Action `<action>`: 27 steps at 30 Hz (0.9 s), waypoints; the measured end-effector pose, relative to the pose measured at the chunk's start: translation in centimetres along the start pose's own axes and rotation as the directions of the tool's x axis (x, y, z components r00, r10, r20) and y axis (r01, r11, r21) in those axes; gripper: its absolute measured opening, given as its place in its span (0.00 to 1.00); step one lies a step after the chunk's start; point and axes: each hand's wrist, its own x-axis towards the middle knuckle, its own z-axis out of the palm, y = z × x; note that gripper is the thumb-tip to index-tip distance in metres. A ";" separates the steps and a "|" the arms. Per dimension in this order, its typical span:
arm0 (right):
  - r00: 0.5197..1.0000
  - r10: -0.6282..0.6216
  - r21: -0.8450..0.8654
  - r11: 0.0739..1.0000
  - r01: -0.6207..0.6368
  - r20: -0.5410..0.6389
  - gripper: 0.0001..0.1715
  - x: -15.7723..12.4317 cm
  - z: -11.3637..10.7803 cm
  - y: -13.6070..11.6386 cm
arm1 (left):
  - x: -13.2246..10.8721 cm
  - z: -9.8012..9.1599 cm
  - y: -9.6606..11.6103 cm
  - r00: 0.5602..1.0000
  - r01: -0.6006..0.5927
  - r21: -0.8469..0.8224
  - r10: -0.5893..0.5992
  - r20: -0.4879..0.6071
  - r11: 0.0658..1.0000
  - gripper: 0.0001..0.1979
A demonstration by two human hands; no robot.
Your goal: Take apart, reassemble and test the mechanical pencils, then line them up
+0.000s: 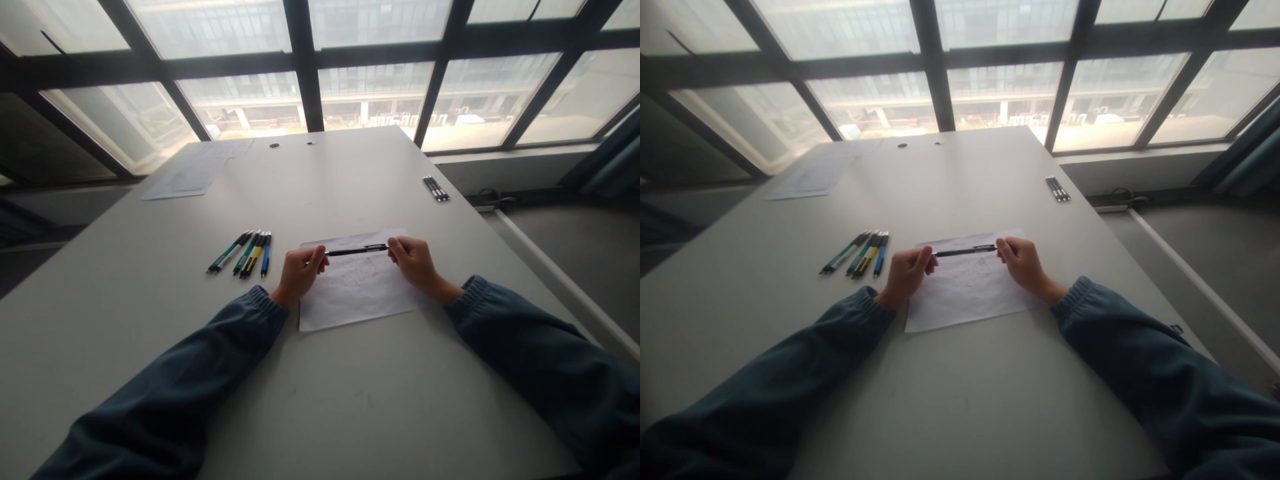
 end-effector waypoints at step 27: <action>1.000 -0.005 -0.030 1.000 0.005 0.011 0.36 0.0 -0.2 -0.4 | 0.1 0.1 0.1 1.000 -0.008 0.055 0.008 -0.003 0.998 0.32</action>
